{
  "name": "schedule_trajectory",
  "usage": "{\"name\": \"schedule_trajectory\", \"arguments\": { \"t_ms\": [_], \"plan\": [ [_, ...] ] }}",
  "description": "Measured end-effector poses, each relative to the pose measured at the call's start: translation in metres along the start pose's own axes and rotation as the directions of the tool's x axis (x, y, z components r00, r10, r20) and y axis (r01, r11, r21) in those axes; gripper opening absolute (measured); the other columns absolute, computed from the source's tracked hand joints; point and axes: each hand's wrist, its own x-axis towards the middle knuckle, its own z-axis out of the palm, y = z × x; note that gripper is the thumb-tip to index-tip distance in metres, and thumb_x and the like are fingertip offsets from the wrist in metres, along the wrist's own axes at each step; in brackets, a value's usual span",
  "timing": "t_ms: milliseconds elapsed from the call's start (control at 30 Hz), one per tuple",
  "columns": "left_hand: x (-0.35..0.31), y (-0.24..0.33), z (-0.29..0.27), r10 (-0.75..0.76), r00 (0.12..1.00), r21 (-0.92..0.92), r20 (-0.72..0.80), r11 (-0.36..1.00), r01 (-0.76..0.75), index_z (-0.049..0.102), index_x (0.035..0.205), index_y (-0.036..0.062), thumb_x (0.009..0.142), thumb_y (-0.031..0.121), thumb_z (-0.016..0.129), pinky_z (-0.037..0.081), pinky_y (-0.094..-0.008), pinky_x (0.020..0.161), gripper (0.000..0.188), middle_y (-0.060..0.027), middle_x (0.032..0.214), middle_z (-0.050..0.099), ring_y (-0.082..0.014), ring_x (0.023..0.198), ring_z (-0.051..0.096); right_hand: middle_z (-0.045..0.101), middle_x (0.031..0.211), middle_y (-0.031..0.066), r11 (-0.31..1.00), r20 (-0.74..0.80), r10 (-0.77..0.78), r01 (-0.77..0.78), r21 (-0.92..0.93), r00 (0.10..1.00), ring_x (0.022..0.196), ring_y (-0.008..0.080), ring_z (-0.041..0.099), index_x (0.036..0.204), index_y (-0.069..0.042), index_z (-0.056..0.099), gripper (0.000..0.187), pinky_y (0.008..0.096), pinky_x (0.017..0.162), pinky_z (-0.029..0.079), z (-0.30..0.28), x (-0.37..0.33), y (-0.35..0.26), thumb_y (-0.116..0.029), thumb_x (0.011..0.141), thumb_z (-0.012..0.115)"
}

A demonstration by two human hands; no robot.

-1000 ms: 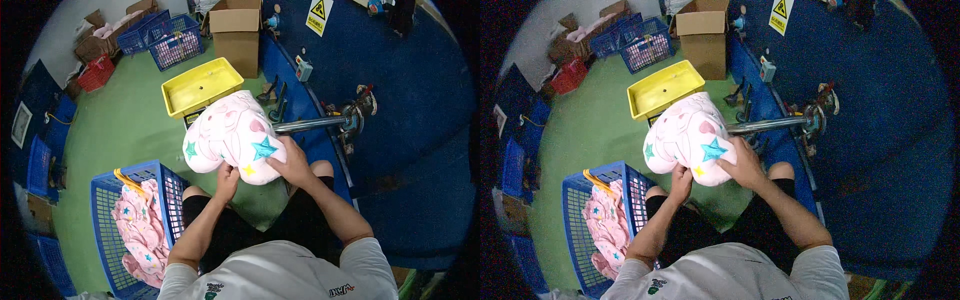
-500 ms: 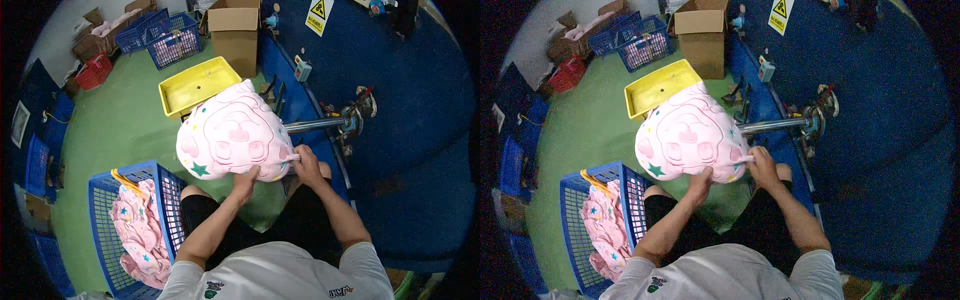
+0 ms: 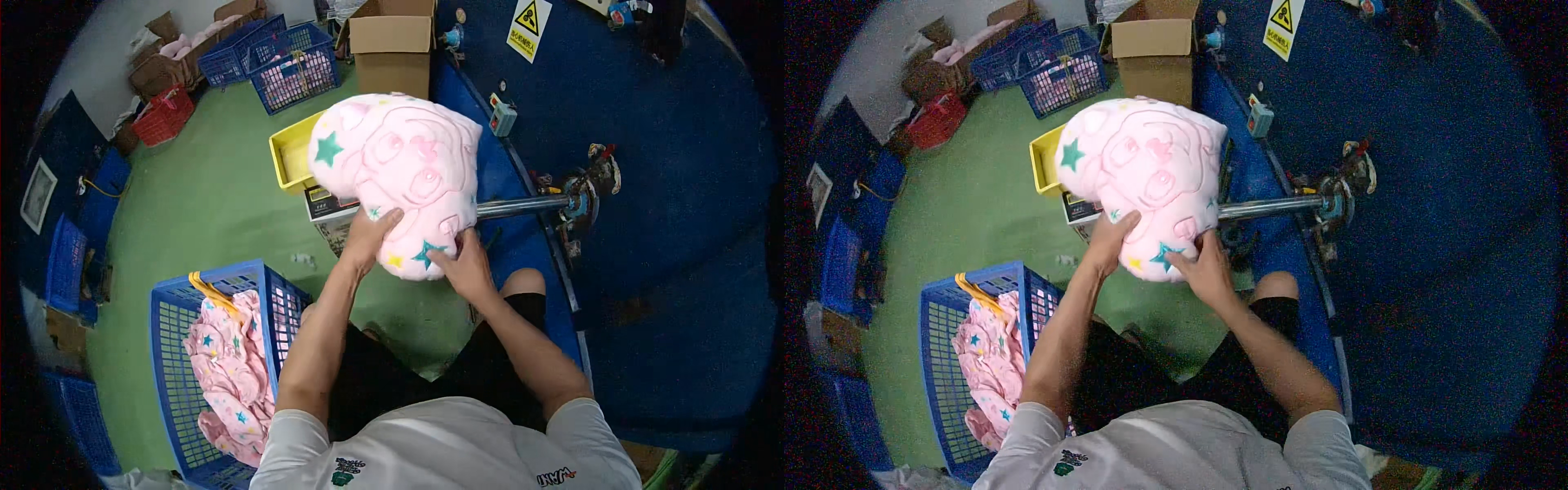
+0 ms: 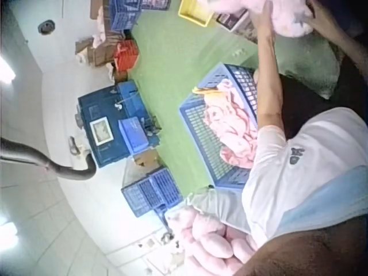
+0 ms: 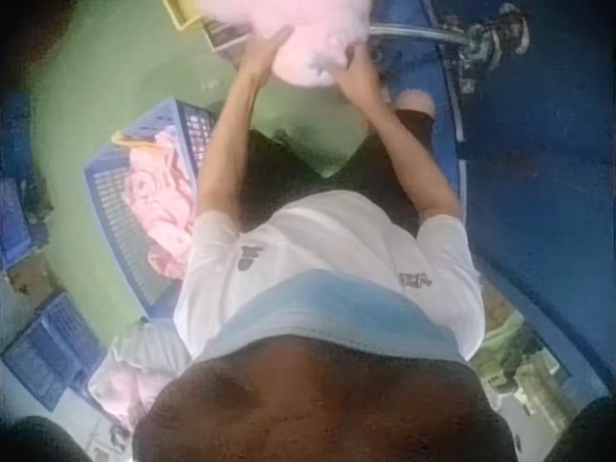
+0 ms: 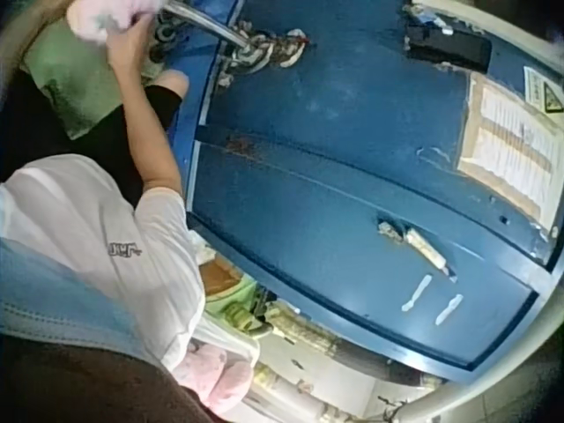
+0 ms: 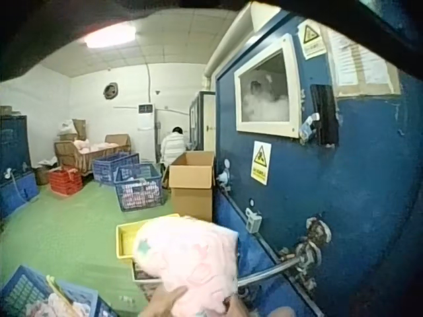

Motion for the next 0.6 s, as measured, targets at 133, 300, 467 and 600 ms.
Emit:
{"name": "schedule_trajectory", "arguments": {
  "t_ms": [133,300,467,600],
  "plan": [
    [-0.005,0.012,-0.001,0.08,0.99,0.247,0.114,0.963,-0.106,0.051,0.137,-0.0082,0.085,0.009,0.079,0.056,-0.0312,0.088,0.061,-0.0214,0.122,0.066,-0.0255,0.102,0.066,0.065,0.108,0.0218,0.987,-0.009,0.143,-0.143,-0.073,0.99,0.088,0.0382,0.065,0.118,0.003,0.054,0.057,0.0463,0.079,0.053,0.006,0.006,0.01,-0.028,0.08,0.084],
    [-0.025,-0.012,-0.003,0.009,0.997,0.037,0.077,0.999,-0.012,0.043,0.144,-0.0045,0.081,0.007,0.081,0.055,-0.0326,0.09,0.074,-0.0221,0.126,0.062,-0.0266,0.104,0.065,0.067,0.106,0.0217,0.992,-0.06,0.082,-0.087,-0.096,0.995,0.086,0.0378,0.066,0.121,0.004,0.054,0.059,0.0456,0.078,0.054,0.017,0.01,0.015,-0.027,0.08,0.084],
    [0.005,-0.021,-0.007,0.065,0.998,-0.065,-0.011,0.996,-0.066,0.039,0.147,-0.0008,0.079,0.004,0.081,0.055,-0.0332,0.09,0.081,-0.0214,0.127,0.06,-0.0267,0.105,0.064,0.067,0.104,0.0209,0.999,-0.12,0.049,-0.047,0.015,0.992,0.085,0.0383,0.066,0.12,0.004,0.054,0.059,0.0447,0.077,0.054,0.031,0.013,0.012,-0.029,0.081,0.083],
    [0.014,-0.01,-0.012,0.13,0.99,-0.005,-0.055,0.991,-0.13,0.04,0.147,0.0002,0.079,0.004,0.08,0.055,-0.0328,0.089,0.078,-0.0205,0.125,0.061,-0.0267,0.104,0.063,0.067,0.105,0.0202,0.994,-0.102,0.089,-0.082,0.074,0.991,0.086,0.0385,0.066,0.118,0.004,0.054,0.058,0.0442,0.075,0.054,0.039,0.018,0.0,-0.032,0.082,0.082]
  ]
}}
